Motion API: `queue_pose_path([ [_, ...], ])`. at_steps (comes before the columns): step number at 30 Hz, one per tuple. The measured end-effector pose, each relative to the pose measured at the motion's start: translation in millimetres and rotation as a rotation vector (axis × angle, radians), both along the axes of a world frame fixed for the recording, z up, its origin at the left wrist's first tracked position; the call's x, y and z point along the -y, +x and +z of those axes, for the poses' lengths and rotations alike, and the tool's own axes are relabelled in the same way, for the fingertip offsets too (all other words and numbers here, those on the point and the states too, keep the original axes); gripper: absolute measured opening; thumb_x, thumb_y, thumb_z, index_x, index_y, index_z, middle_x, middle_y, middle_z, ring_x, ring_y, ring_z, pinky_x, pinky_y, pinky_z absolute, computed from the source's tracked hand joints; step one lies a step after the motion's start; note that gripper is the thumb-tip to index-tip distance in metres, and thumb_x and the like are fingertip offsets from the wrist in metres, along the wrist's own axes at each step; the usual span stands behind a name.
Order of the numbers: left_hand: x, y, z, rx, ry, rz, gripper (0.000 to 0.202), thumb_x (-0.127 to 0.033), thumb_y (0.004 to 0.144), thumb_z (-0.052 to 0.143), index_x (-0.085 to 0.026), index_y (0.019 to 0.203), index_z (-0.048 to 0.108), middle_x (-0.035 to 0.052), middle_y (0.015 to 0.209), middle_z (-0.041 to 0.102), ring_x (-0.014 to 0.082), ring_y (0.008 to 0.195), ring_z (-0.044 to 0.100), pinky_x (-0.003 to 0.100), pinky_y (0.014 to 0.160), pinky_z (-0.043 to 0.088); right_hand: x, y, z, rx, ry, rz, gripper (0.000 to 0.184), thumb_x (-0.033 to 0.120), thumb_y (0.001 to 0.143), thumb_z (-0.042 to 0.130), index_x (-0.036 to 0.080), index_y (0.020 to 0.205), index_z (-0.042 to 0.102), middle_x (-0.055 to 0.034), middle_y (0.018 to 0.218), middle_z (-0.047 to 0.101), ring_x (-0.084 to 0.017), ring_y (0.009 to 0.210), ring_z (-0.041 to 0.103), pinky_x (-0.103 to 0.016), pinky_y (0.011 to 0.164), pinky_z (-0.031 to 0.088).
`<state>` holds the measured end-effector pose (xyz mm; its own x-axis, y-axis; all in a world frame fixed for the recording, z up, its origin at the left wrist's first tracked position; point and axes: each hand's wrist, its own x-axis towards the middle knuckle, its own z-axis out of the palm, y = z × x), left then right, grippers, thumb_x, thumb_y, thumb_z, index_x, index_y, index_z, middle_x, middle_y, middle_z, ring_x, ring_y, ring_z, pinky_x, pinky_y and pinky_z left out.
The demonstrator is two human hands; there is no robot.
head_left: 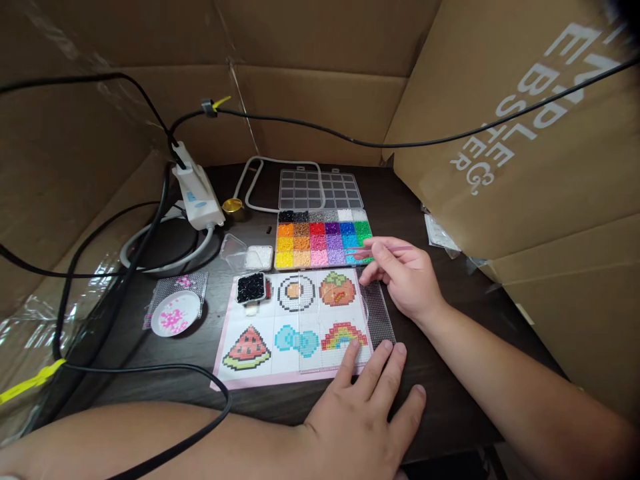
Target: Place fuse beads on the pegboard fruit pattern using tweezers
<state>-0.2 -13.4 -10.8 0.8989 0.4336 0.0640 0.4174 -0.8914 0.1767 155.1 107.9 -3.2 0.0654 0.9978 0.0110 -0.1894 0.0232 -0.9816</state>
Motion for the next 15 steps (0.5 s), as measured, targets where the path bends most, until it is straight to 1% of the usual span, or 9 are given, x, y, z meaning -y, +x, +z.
queue_pose_path([
  [4,-3,0,-3.5,0.026,0.099,0.001,0.063,-0.061,0.093,0.042,-0.023,0.143,0.048,0.0230,0.150,0.040,0.0375,0.137,0.040,0.058,0.104,0.031,10,5,2.2,-0.008,-0.050,0.063,0.030,0.038,0.076,0.078,0.016,0.092,0.068,-0.0047,0.075,0.074,-0.012,0.051,0.064,-0.026,0.053,0.055],
  [7,-3,0,-5.8,0.065,0.129,0.018,0.057,-0.057,0.096,0.040,-0.024,0.140,0.052,0.0211,0.148,0.044,0.0363,0.133,0.043,0.056,0.104,0.031,14,5,3.7,0.058,-0.057,0.091,0.027,0.037,0.077,0.077,0.016,0.092,0.069,-0.0030,0.064,0.071,-0.015,0.054,0.066,-0.028,0.055,0.056],
  [9,-2,1,-7.3,0.099,0.148,0.040,0.048,-0.048,0.098,0.039,-0.025,0.138,0.054,0.0194,0.146,0.047,0.0347,0.131,0.045,0.055,0.104,0.031,16,3,4.8,0.116,-0.036,0.101,0.025,0.037,0.079,0.075,0.015,0.092,0.070,-0.0025,0.059,0.069,-0.016,0.056,0.067,-0.030,0.058,0.057],
  [11,-1,2,-8.9,0.124,0.169,0.062,0.042,-0.039,0.100,0.038,-0.027,0.136,0.056,0.0174,0.144,0.050,0.0327,0.130,0.047,0.053,0.104,0.031,18,1,6.3,0.176,-0.002,0.104,0.023,0.035,0.081,0.073,0.015,0.092,0.071,-0.0030,0.061,0.070,-0.016,0.057,0.067,-0.031,0.060,0.058],
  [13,0,2,-10.4,0.141,0.186,0.075,0.040,-0.036,0.101,0.037,-0.028,0.135,0.056,0.0160,0.143,0.051,0.0314,0.130,0.047,0.052,0.104,0.031,22,0,8.7,0.244,0.042,0.101,0.019,0.032,0.082,0.072,0.016,0.090,0.073,-0.0036,0.064,0.071,-0.016,0.058,0.067,-0.031,0.061,0.059],
  [15,0,3,-11.6,0.153,0.197,0.083,0.040,-0.037,0.101,0.035,-0.028,0.134,0.056,0.0153,0.143,0.051,0.0307,0.131,0.047,0.052,0.104,0.031,26,0,11.8,0.317,0.087,0.088,0.014,0.030,0.084,0.070,0.017,0.086,0.075,-0.0048,0.068,0.073,-0.017,0.062,0.069,-0.030,0.061,0.059],
])
